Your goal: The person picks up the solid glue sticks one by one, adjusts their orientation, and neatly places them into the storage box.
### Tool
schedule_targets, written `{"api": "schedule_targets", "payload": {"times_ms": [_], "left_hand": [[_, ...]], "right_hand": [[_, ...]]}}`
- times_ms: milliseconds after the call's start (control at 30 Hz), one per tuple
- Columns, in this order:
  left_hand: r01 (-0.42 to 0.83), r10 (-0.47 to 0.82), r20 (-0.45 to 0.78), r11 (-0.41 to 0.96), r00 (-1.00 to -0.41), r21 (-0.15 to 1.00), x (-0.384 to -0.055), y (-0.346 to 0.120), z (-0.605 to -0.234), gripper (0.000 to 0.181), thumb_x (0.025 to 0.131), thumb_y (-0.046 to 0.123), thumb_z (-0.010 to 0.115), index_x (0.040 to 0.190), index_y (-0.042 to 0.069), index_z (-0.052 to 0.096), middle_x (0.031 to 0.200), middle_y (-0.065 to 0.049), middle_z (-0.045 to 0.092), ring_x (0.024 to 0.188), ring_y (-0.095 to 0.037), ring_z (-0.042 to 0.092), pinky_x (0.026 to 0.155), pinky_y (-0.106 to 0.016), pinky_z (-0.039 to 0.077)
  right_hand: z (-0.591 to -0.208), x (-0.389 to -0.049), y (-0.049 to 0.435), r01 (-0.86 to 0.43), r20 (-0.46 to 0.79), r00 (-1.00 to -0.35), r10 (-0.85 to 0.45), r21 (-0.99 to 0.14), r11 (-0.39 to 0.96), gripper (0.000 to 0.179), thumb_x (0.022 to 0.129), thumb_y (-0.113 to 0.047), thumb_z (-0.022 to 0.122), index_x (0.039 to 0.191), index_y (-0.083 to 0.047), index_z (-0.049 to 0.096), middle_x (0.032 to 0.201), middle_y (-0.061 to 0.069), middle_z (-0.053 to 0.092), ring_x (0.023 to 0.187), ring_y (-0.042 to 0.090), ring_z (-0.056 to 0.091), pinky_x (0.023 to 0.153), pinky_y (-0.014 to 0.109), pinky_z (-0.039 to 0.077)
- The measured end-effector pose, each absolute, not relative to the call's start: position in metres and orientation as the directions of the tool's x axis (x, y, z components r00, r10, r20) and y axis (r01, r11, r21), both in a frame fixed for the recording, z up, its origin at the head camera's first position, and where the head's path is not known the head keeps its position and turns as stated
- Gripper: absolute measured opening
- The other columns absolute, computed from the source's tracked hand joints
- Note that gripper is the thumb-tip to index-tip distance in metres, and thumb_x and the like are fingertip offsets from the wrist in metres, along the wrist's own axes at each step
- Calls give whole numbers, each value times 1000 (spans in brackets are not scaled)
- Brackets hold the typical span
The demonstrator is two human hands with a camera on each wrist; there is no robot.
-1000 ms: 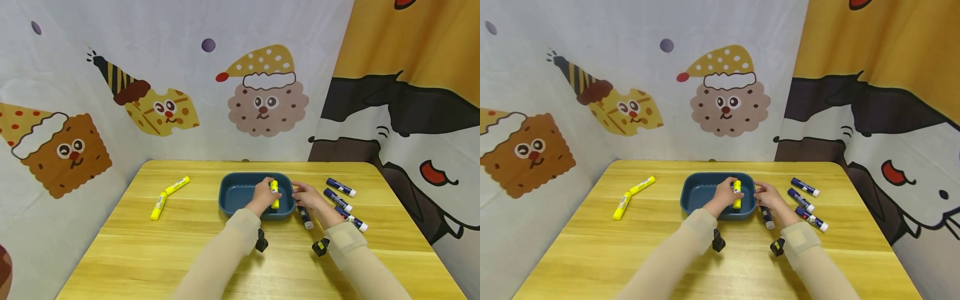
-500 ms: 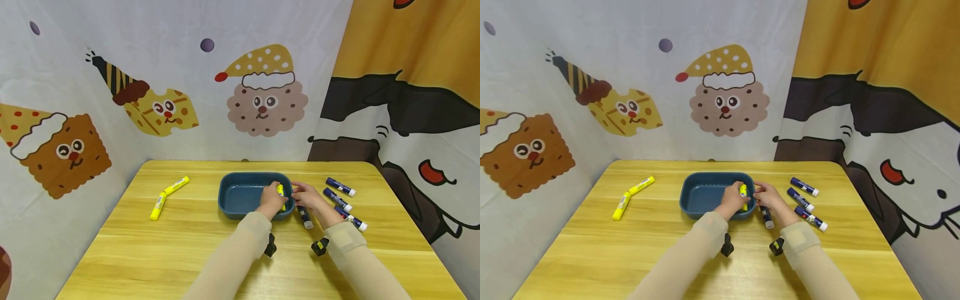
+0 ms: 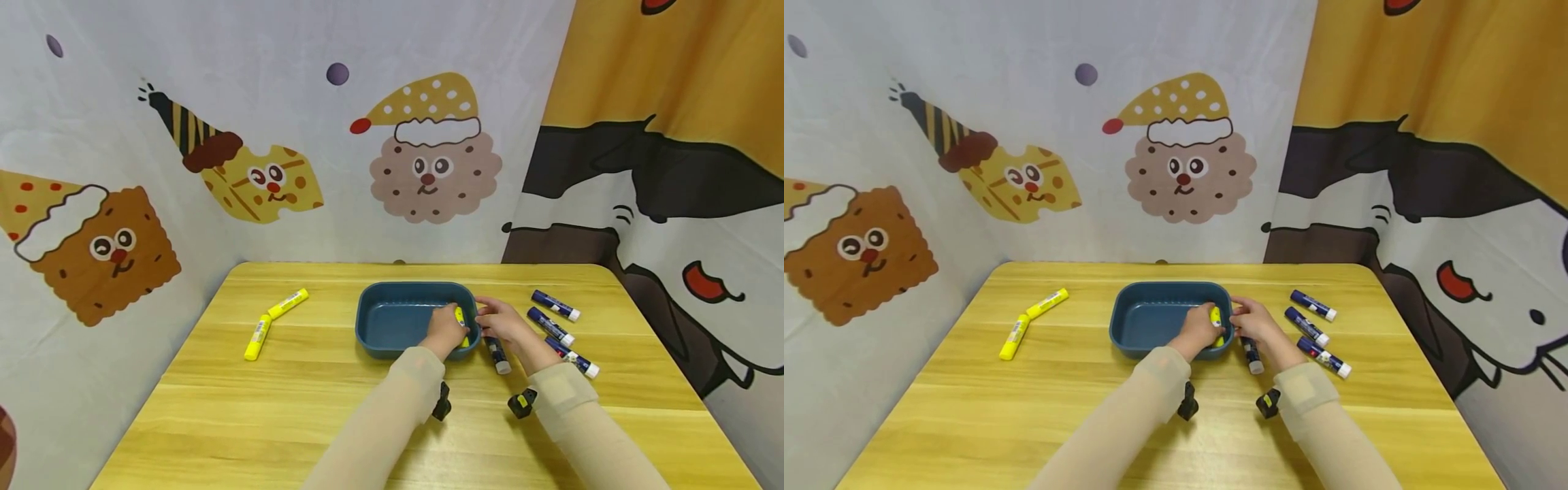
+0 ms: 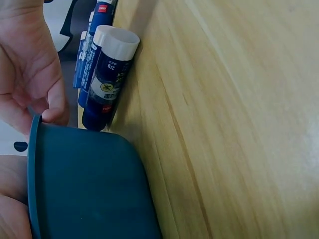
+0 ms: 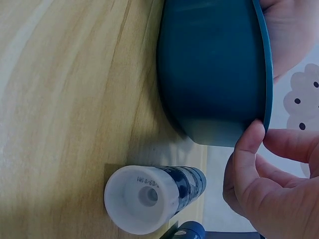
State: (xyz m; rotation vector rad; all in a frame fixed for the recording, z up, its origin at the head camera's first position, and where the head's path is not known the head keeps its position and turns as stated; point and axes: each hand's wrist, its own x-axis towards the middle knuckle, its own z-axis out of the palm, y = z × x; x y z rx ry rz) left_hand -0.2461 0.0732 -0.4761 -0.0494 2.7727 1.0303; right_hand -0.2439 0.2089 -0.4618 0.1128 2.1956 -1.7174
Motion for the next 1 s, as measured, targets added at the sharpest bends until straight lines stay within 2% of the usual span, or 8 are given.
{"api": "schedule_targets", "payload": {"times_ms": [200, 333, 500, 633, 867, 1000], "left_hand": [[-96, 33, -191, 773, -981, 627, -248, 72, -477, 54, 86, 25, 69, 137, 19, 52, 132, -10, 56, 119, -26, 54, 97, -38, 48], [-88, 15, -178, 826, -984, 557, -249, 66, -472, 50, 89, 28, 66, 136, 24, 51, 128, -7, 59, 109, -26, 60, 85, -41, 52], [-7, 34, -78, 879, -996, 478, -254, 43, -466, 49, 92, 31, 60, 139, 25, 47, 126, -7, 56, 98, -24, 62, 72, -40, 54], [50, 42, 26, 882, -999, 469, -257, 16, -459, 49, 93, 32, 60, 139, 24, 46, 125, -7, 56, 96, -23, 62, 65, -38, 54], [110, 19, 174, 842, -985, 528, -261, -45, -444, 46, 95, 30, 56, 139, 19, 47, 119, -7, 57, 97, -22, 60, 69, -37, 53], [119, -1, 222, 843, -975, 525, -264, -86, -444, 46, 94, 28, 56, 138, 16, 47, 119, -9, 56, 101, -25, 59, 71, -41, 53]], "right_hand": [[-463, -244, 209, 277, -322, -933, -157, -926, 256, 54, 95, 0, 47, 146, -1, 29, 104, 11, 45, 72, 14, 53, 71, 31, 54], [-463, -245, 209, 284, -330, -931, -153, -923, 259, 54, 96, 0, 47, 147, -1, 29, 108, 14, 45, 74, 16, 53, 69, 30, 53], [-463, -245, 208, 290, -335, -931, -146, -921, 262, 54, 96, 0, 47, 147, -2, 29, 111, 16, 45, 77, 18, 53, 69, 28, 53], [-462, -245, 208, 292, -336, -930, -148, -921, 257, 54, 96, 1, 46, 147, -2, 28, 107, 12, 45, 77, 18, 52, 71, 31, 53], [-460, -244, 209, 294, -339, -928, -154, -920, 258, 54, 97, -1, 46, 148, -3, 28, 107, 11, 45, 78, 17, 52, 73, 32, 53], [-461, -246, 208, 300, -345, -926, -154, -919, 257, 54, 97, -1, 46, 148, -3, 28, 107, 11, 45, 77, 16, 52, 73, 32, 53]]}}
